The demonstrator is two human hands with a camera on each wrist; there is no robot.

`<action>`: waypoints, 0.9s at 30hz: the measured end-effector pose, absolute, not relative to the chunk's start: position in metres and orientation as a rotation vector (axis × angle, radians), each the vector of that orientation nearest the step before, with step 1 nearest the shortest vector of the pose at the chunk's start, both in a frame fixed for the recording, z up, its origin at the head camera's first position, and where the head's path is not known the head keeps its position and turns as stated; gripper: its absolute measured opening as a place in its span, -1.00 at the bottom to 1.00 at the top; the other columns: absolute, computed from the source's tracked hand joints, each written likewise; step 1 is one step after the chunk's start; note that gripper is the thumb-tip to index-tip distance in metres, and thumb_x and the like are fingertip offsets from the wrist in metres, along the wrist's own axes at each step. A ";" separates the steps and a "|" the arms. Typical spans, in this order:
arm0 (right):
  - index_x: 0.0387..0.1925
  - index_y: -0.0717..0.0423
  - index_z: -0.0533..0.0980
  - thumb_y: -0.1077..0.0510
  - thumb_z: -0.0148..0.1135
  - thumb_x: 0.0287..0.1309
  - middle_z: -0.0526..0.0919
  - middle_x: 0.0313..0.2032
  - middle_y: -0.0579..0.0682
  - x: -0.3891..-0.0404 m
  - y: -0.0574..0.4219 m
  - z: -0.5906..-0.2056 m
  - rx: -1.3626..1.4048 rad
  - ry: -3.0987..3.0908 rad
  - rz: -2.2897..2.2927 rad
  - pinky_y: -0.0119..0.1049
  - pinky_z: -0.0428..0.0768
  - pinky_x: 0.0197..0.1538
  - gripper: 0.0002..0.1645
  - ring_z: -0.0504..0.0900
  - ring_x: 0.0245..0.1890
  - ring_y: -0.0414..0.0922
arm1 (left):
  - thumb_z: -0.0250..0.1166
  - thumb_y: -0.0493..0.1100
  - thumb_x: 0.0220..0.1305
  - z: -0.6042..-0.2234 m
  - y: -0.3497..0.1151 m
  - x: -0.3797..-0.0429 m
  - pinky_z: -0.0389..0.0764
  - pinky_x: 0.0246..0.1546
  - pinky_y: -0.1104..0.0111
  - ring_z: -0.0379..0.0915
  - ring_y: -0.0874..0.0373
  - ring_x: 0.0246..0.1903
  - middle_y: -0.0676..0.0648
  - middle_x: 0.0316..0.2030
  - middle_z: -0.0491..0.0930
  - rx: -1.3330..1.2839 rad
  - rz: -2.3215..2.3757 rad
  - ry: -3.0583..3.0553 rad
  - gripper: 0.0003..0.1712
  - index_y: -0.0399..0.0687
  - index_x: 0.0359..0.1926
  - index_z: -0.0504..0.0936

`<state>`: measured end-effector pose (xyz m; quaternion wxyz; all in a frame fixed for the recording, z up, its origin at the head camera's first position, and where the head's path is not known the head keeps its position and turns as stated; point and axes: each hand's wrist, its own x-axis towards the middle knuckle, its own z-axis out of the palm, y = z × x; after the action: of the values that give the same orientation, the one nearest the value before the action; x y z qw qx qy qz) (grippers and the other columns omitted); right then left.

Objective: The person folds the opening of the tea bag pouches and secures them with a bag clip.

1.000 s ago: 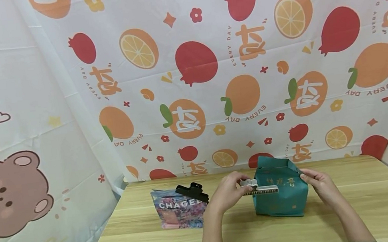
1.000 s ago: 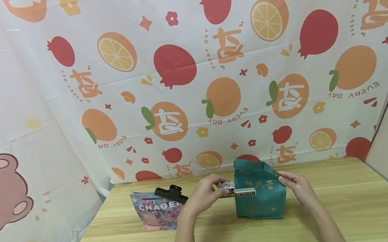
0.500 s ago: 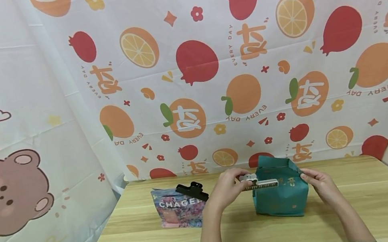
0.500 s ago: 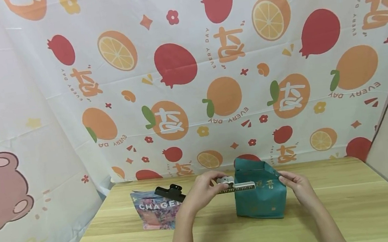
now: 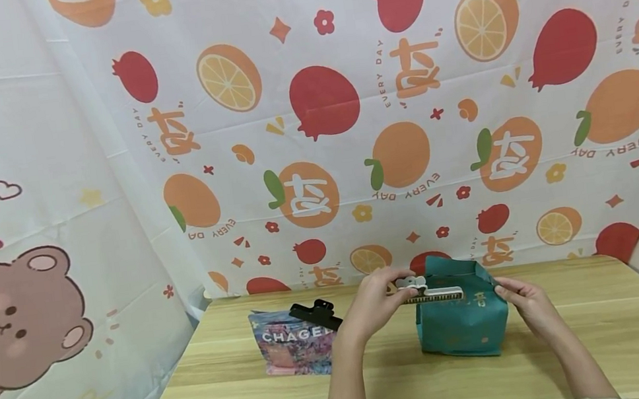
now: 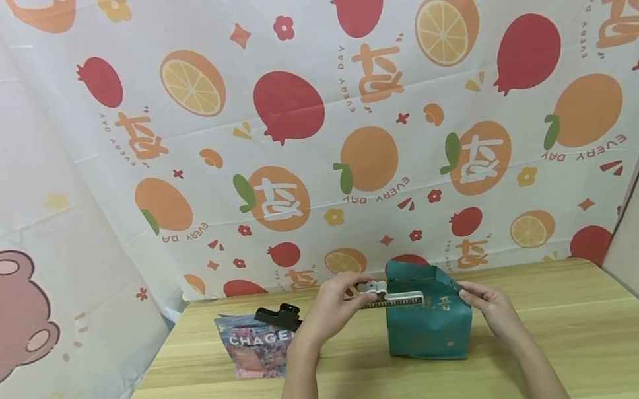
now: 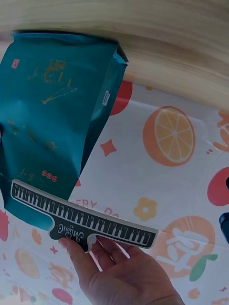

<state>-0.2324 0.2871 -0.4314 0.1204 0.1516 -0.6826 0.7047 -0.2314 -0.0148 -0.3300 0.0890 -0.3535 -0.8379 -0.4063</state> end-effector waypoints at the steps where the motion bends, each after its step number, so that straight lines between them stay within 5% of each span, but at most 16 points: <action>1: -0.19 -0.08 0.63 0.28 0.03 0.28 0.62 -0.23 -0.27 -0.232 0.287 -0.432 0.443 -1.992 2.057 -0.59 0.36 -0.11 -0.71 0.50 -0.14 -0.39 | 0.24 -0.11 0.20 -0.329 -0.014 -0.231 0.46 -0.27 0.46 0.39 0.27 -0.28 0.07 -0.19 0.56 -1.053 -1.213 -2.488 -0.68 -0.09 -0.03 0.61; 27: -0.20 -0.13 0.62 0.24 0.04 0.29 0.61 -0.23 -0.28 -0.230 0.286 -0.431 0.421 -2.019 2.060 -0.60 0.36 -0.11 -0.73 0.49 -0.14 -0.40 | 0.27 -0.20 0.16 -0.317 -0.009 -0.228 0.49 -0.36 0.53 0.51 0.26 -0.32 0.01 -0.20 0.58 -1.052 -1.277 -2.399 -0.67 -0.11 -0.03 0.59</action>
<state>-0.2298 0.2862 -0.4314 0.1131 0.1434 -0.6880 0.7023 -0.2276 -0.0087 -0.3165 0.1134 -0.3587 -0.8178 -0.4355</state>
